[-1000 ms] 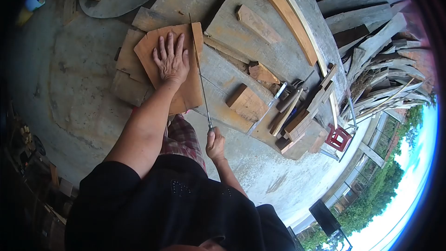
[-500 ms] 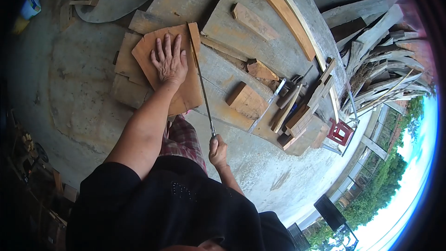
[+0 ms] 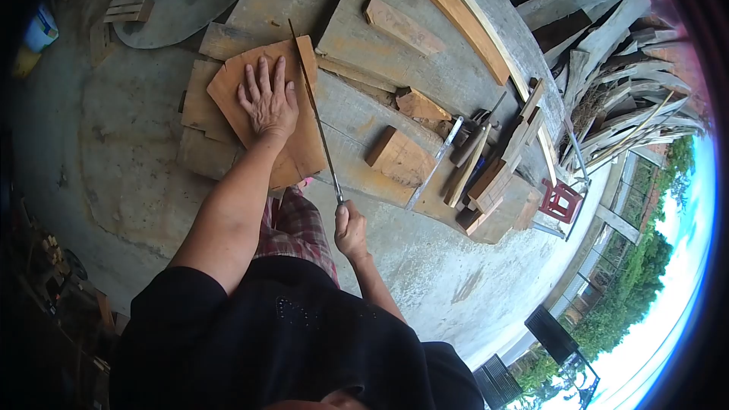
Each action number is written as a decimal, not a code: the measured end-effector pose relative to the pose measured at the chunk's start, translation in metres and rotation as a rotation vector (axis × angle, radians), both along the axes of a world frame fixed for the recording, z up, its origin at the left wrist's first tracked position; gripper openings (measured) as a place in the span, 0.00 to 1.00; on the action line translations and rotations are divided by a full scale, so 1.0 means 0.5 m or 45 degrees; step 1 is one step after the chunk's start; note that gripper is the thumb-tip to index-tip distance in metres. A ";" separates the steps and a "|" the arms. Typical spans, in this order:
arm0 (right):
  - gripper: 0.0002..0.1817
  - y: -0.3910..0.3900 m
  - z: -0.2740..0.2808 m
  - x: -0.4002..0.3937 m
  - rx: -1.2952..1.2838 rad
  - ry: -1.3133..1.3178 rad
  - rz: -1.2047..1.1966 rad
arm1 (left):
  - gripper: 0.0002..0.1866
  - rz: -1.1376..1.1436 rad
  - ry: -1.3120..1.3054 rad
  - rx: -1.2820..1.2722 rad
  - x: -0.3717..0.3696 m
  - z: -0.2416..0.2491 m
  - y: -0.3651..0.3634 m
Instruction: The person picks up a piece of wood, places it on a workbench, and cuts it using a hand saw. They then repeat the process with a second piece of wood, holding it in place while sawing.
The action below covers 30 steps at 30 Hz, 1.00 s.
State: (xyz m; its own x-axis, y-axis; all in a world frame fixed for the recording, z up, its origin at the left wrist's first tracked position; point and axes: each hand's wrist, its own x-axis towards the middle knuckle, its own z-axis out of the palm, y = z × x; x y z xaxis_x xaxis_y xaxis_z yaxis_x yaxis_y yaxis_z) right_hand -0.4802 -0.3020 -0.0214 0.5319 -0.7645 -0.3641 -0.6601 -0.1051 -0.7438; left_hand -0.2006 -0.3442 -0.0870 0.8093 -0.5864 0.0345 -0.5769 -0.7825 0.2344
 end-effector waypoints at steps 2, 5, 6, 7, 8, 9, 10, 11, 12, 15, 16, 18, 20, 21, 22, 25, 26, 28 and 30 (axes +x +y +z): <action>0.28 -0.100 -0.005 0.162 -0.027 0.026 0.039 | 0.31 0.009 -0.014 0.027 0.003 0.003 -0.004; 0.25 -0.168 -0.018 0.302 -0.105 0.036 0.056 | 0.31 -0.005 -0.014 0.008 0.004 -0.006 -0.001; 0.25 -0.161 -0.017 0.289 -0.108 0.027 0.050 | 0.31 -0.005 -0.017 -0.019 0.004 -0.010 -0.001; 0.25 -0.139 -0.014 0.244 -0.029 0.009 0.042 | 0.31 -0.012 -0.013 -0.020 0.003 -0.005 0.001; 0.25 -0.112 -0.010 0.189 0.046 -0.006 0.028 | 0.31 -0.009 -0.016 -0.001 0.002 -0.001 0.001; 0.25 -0.076 -0.009 0.117 0.049 0.025 0.021 | 0.31 -0.003 -0.019 0.012 0.004 0.003 -0.003; 0.25 -0.035 -0.005 0.041 0.053 0.060 0.022 | 0.31 -0.004 0.002 0.007 0.004 0.007 -0.002; 0.25 -0.006 0.004 -0.012 0.048 0.031 0.033 | 0.31 0.004 0.015 -0.003 0.003 0.009 -0.005; 0.24 -0.015 0.008 -0.008 0.040 0.025 0.038 | 0.31 0.006 0.006 0.002 0.005 0.010 -0.007; 0.24 -0.084 0.005 0.139 0.044 0.063 0.059 | 0.31 -0.007 -0.015 0.034 0.005 0.005 -0.005; 0.26 -0.127 -0.028 0.212 -0.069 0.050 0.081 | 0.31 -0.005 -0.005 0.010 0.004 0.000 -0.004; 0.27 -0.142 -0.046 0.260 -0.172 0.017 0.092 | 0.31 -0.003 -0.033 -0.058 0.004 -0.002 -0.002; 0.27 -0.129 -0.024 0.225 -0.100 -0.027 0.076 | 0.31 -0.006 -0.017 -0.038 0.004 0.001 0.002; 0.28 -0.103 -0.012 0.177 -0.049 -0.033 0.053 | 0.31 -0.015 -0.002 -0.031 0.004 0.006 0.000; 0.28 -0.065 -0.007 0.110 -0.008 -0.044 0.030 | 0.30 -0.007 0.004 -0.023 0.004 0.005 -0.003; 0.28 -0.011 0.006 -0.007 0.117 -0.046 -0.035 | 0.30 -0.006 -0.043 -0.028 0.003 0.003 -0.004; 0.26 -0.032 0.005 0.030 0.113 0.001 0.004 | 0.29 -0.010 -0.053 -0.014 0.004 0.002 -0.005; 0.24 -0.120 -0.030 0.168 0.036 0.024 0.073 | 0.30 -0.012 -0.048 -0.004 0.007 0.001 -0.008; 0.24 -0.139 -0.042 0.222 -0.020 -0.005 0.087 | 0.30 -0.020 -0.044 0.016 0.002 0.001 0.001</action>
